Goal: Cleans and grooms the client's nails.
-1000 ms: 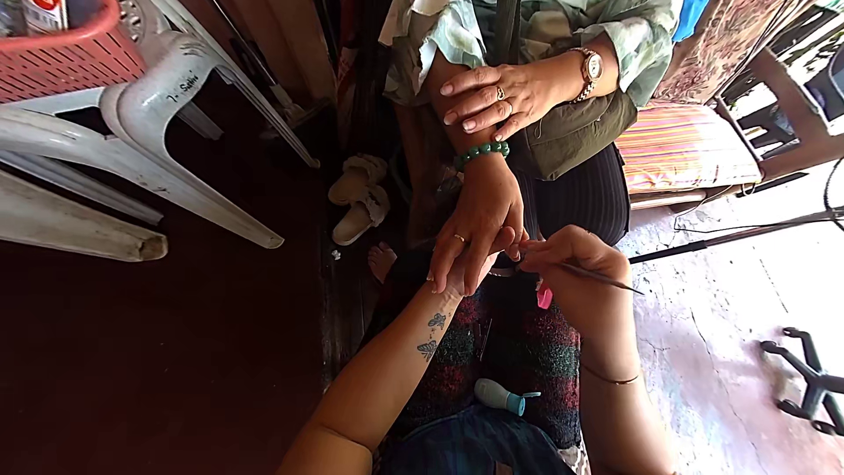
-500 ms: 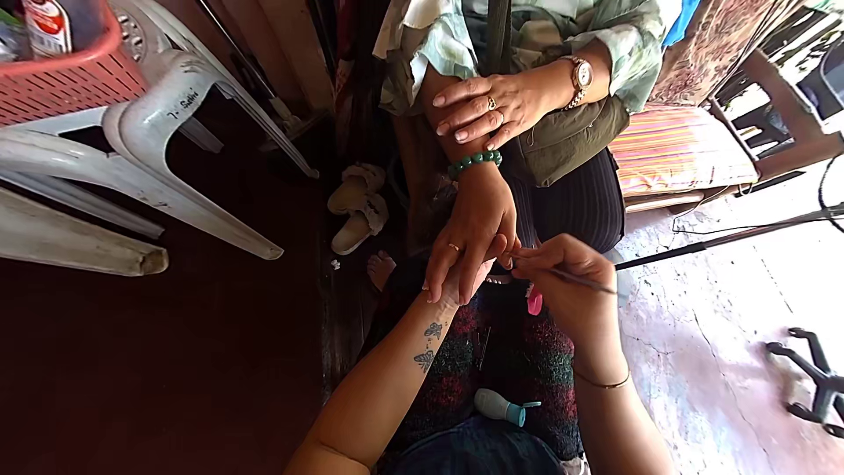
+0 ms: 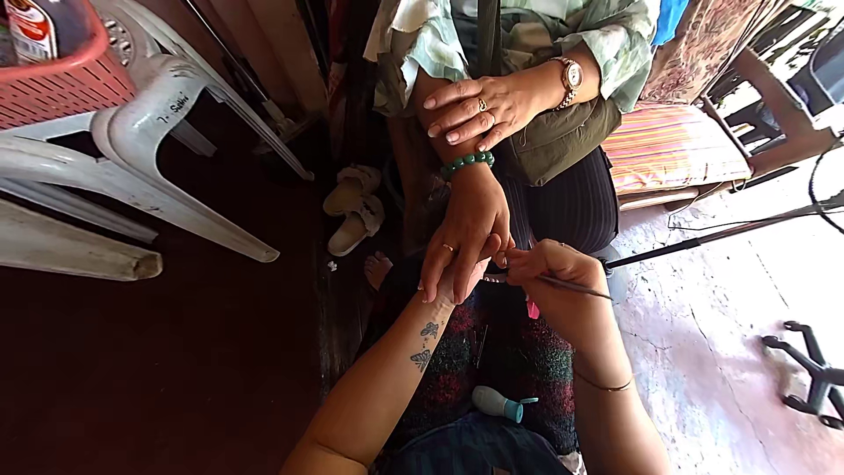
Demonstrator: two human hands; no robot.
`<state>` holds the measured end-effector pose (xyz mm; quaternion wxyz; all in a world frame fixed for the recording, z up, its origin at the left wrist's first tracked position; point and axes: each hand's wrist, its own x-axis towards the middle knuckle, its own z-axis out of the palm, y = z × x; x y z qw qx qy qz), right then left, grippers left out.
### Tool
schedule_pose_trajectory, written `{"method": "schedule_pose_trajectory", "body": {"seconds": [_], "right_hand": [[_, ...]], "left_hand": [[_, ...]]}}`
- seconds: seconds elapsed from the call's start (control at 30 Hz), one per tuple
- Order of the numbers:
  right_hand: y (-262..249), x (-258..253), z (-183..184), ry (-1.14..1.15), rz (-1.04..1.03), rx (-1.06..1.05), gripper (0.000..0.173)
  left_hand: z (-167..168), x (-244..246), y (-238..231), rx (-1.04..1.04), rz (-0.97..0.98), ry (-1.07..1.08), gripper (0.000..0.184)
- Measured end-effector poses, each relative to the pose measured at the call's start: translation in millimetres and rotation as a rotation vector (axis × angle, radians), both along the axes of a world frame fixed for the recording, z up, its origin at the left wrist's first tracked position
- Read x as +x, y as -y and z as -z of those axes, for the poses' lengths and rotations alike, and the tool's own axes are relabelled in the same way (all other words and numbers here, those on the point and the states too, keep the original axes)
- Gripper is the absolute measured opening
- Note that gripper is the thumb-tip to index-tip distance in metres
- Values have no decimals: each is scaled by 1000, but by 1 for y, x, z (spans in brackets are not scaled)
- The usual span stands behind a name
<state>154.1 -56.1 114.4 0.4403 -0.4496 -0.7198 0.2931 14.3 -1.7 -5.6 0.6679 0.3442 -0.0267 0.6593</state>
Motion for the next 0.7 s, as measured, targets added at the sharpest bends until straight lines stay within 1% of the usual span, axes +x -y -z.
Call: {"method": "schedule_pose_trajectory", "body": {"seconds": [0.07,0.13,0.2,0.27,0.33,0.4,0.47,0.57,0.63,0.7], "right_hand": [[1,-1,-3,-28,19,-3,14],[0,-4,2,-45,72,46,14],[0,-3,3,0,39,42,12],[0,0,-2,-20,13,6,13],[0,-4,-1,-57,66,25,15],[0,-5,3,4,58,42,12],[1,-1,-1,33,7,10,12],[0,-5,0,-18,69,48,14],[1,-5,3,47,55,53,13],[2,-3,-2,51,28,29,12]], "left_hand": [[-3,0,0,14,0,-19,16],[-1,1,0,20,-30,-22,16],[1,1,0,33,-58,-14,19],[-4,1,0,34,-48,-25,19],[-2,2,0,22,-36,18,16],[0,2,0,0,-23,44,16],[-4,1,0,-5,-25,-8,18],[-8,1,2,-13,-24,-46,19],[-4,1,1,-45,-20,-5,15],[-4,0,1,-55,-10,-33,10]]}}
